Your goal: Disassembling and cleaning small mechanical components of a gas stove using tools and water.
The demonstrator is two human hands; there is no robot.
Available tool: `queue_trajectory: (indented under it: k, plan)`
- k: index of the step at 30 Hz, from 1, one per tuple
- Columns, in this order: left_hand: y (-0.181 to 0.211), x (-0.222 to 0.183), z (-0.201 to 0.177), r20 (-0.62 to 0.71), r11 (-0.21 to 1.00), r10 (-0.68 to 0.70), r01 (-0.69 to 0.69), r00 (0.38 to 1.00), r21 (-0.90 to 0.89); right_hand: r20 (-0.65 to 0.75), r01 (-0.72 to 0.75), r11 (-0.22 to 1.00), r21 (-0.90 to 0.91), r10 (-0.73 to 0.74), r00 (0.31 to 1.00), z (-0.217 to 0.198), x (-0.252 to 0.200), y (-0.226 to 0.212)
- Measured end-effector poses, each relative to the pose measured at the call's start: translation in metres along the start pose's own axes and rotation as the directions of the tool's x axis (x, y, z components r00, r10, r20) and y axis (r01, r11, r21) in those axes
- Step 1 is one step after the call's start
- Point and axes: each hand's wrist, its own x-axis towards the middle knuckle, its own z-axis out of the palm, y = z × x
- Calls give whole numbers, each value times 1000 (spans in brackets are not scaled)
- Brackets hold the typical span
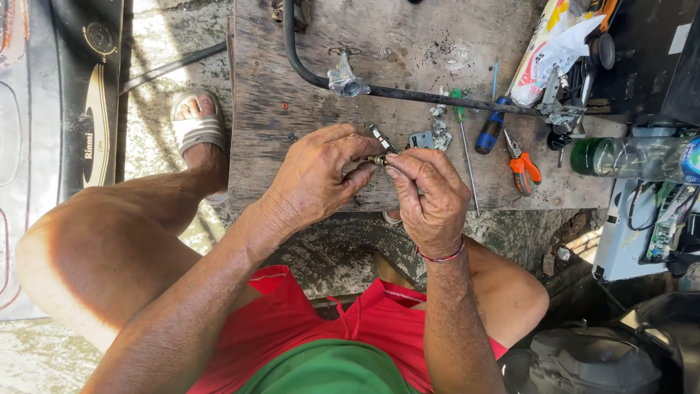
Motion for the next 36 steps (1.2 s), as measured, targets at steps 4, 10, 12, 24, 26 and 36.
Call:
queue_trajectory:
  k: [4,10,12,24,26,36]
  plan:
    - [2,1,4,21,998,-35,36,999,-55,-54,-98,960,264,116,992,10,-10,7]
    - [10,6,8,21,999,10,-9,1000,-32,-8,-281,485,828,511,859,13,-33,16]
    - [11,5,8,16,999,2,-1,1000,-39,16,-275,428,861,518,855,10,-32,14]
    - [1,-2,21,30,999,-31,32,999,-32,-12,36,999,-21,-36,999,-9,-17,12]
    - [1,-3,22,38,999,-40,41,998,-35,2,47,998,-33,-47,999,-8,-18,14]
    - [6,-4,18,40,996,-59,61,997,-63,49,71,997,-33,-69,996,-13,-11,5]
